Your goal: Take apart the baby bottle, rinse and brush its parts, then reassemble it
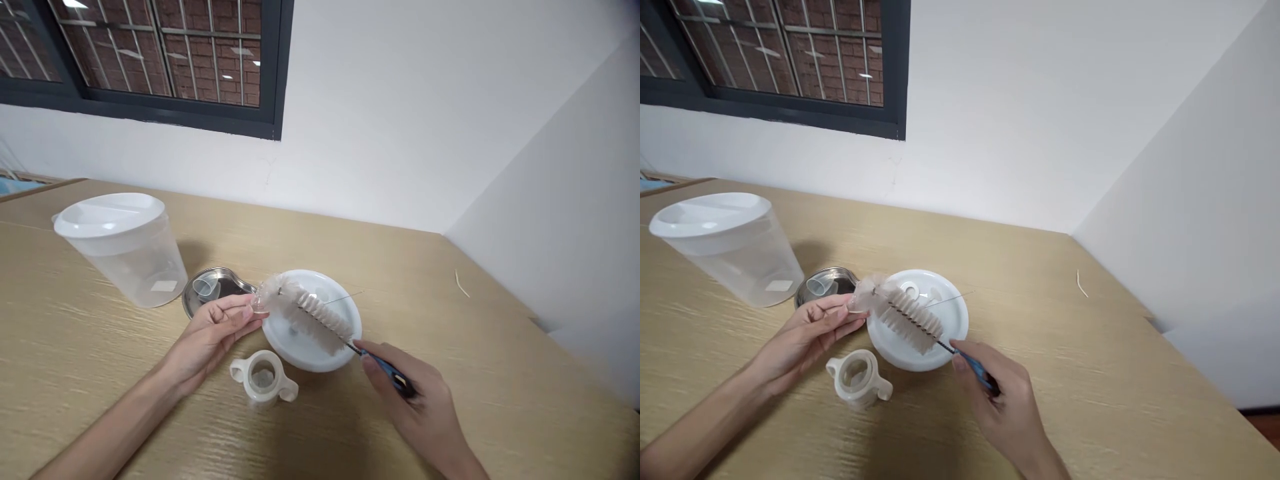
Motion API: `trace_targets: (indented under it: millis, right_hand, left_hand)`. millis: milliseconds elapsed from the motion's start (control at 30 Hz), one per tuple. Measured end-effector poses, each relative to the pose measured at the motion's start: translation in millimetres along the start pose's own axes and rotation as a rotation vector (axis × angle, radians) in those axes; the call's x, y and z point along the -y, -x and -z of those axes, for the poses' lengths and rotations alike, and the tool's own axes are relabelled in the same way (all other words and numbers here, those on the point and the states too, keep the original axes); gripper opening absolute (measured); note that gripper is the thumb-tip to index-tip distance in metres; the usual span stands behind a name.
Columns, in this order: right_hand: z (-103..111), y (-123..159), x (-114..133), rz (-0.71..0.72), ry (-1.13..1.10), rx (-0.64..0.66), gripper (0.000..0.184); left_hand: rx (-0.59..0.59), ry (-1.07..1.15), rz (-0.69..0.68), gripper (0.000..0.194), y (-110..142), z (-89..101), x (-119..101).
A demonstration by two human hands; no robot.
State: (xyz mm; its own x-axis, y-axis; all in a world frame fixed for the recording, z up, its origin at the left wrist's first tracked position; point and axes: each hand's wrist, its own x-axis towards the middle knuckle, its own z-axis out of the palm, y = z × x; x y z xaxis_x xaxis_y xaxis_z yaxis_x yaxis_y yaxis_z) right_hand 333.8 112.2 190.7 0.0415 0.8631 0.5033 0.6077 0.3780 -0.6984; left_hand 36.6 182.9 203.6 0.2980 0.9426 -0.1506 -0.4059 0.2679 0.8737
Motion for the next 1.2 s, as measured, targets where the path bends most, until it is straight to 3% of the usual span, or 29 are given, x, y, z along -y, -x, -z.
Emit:
trace_targets:
  millis: [200, 500, 700, 1033, 1200]
  right_hand:
    - [1.2, -2.8, -0.5, 0.022, 0.009, -0.007, 0.022]
    - [3.7, 0.0, 0.8, 0.025, 0.039, -0.032, 0.02]
    - [3.1, 0.3, 1.7, 0.034, 0.021, -0.028, 0.019]
    - [2.1, -1.2, -10.9, 0.278, 0.064, 0.073, 0.026]
    - [0.1, -1.0, -13.6, 0.292, 0.113, 0.066, 0.026]
  left_hand:
    - [0.014, 0.001, -0.013, 0.03, -0.4, -1.4, 0.1]
    - [-0.12, -0.01, -0.027, 0.018, 0.1, -2.4, 1.2]
    - [-0.183, -0.122, -0.063, 0.028, 1.5, -5.7, 0.1]
    - [-0.2, -0.385, -0.231, 0.026, 3.5, -2.3, 0.6]
    - [-0.27, -0.443, -0.371, 0.022, 2.1, -4.1, 1.7]
